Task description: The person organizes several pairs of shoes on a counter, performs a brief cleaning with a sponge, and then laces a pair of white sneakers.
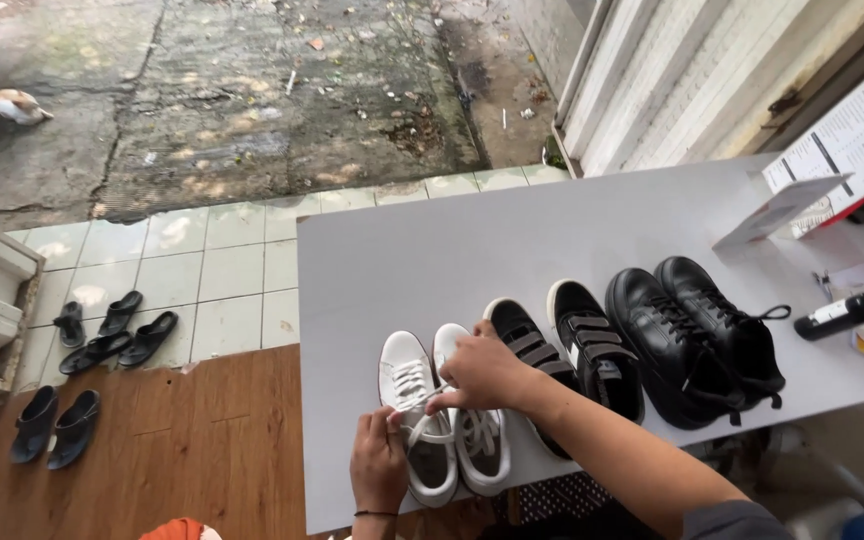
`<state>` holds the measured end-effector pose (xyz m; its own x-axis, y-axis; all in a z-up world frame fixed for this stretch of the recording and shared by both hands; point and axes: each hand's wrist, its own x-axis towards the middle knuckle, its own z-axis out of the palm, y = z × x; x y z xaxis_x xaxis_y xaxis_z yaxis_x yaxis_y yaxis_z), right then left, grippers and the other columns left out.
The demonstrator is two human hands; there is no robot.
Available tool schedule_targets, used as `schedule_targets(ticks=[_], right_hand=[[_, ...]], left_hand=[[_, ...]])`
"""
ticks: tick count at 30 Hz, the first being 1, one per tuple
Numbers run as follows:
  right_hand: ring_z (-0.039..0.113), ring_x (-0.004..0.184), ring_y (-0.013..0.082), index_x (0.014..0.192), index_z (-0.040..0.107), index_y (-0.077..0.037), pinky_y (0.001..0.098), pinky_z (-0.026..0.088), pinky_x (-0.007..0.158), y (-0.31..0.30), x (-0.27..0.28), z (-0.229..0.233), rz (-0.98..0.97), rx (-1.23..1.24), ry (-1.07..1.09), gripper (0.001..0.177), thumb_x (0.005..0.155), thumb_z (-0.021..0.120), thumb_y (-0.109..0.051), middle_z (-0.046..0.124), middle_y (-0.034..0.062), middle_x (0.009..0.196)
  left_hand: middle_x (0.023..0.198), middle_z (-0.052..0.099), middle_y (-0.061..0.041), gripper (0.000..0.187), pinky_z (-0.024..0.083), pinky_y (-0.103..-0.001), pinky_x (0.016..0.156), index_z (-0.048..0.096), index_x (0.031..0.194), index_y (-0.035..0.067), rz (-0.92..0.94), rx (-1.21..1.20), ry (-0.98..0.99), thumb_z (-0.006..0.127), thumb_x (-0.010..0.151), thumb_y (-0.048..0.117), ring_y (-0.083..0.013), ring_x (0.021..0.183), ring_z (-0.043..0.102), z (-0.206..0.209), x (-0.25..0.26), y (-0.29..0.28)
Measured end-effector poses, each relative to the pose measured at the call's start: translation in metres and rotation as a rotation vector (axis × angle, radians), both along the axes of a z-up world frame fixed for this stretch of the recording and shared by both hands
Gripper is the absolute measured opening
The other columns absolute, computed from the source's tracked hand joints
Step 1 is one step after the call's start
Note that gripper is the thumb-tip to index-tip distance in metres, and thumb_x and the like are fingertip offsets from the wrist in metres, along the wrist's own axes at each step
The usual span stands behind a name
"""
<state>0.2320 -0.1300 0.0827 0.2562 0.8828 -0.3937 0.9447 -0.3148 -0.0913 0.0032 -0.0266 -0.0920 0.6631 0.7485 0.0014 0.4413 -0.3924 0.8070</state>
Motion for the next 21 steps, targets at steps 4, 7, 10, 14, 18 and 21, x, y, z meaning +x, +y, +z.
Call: schedule_targets(ticks=[4,7,10,14,18,21], right_hand=[[0.066,0.104,0.0232,0.087,0.068,-0.016,0.049,0.035,0.096,-0.006,-0.005,0.004,0.087,0.258,0.425,0.052,0.104,0.074,-0.065,0.082,0.0005,0.097],[0.074,0.078,0.0312,0.096,0.067,-0.014,0.0464,0.051,0.071,-0.01,-0.002,0.007,0.084,0.218,0.465,0.047,0.109,0.072,-0.059,0.081,0.008,0.088],[0.075,0.071,0.0328,0.09,0.073,-0.018,0.0483,0.053,0.063,-0.016,0.01,0.001,0.109,0.182,0.219,0.06,0.105,0.067,-0.076,0.078,0.0064,0.078],[0.066,0.087,0.0235,0.073,0.067,-0.019,0.048,0.042,0.108,-0.017,0.012,0.005,0.102,0.303,0.191,0.068,0.103,0.065,-0.08,0.07,-0.0005,0.068],[0.078,0.099,0.023,0.113,0.081,-0.014,0.0397,0.054,0.088,-0.021,0.004,0.02,0.058,0.426,0.791,0.047,0.111,0.062,-0.056,0.087,0.0027,0.108],[0.058,0.078,0.024,0.1,0.056,-0.014,0.0417,0.044,0.075,-0.021,0.006,0.025,0.008,0.229,0.809,0.043,0.117,0.054,-0.054,0.064,0.0066,0.086]], left_hand=[[0.116,0.075,-0.008,0.038,0.06,-0.05,0.083,0.075,0.125,0.02,0.011,0.035,-0.078,0.048,0.12,0.046,-0.0332,0.1,0.074,-0.006,-0.008,0.005],[0.117,0.075,-0.008,0.039,0.059,-0.05,0.086,0.076,0.128,0.018,0.016,0.069,-0.079,0.048,0.121,0.045,-0.0351,0.103,0.074,-0.005,-0.016,0.007],[0.12,0.074,-0.008,0.039,0.059,-0.05,0.084,0.076,0.129,0.019,-0.001,0.093,-0.048,0.049,0.121,0.045,-0.0354,0.104,0.074,0.004,-0.017,0.006],[0.116,0.071,-0.008,0.035,0.058,-0.048,0.079,0.073,0.128,0.017,-0.02,0.094,-0.077,0.049,0.123,0.042,-0.0339,0.098,0.071,0.007,-0.011,0.002],[0.119,0.072,-0.008,0.036,0.059,-0.049,0.083,0.072,0.129,0.02,-0.014,0.046,-0.042,0.046,0.123,0.044,-0.0339,0.103,0.073,0.02,-0.011,0.001],[0.119,0.073,-0.007,0.04,0.059,-0.049,0.078,0.071,0.129,0.021,-0.052,0.019,0.023,0.044,0.122,0.049,-0.0333,0.1,0.073,0.025,-0.012,0.004]])
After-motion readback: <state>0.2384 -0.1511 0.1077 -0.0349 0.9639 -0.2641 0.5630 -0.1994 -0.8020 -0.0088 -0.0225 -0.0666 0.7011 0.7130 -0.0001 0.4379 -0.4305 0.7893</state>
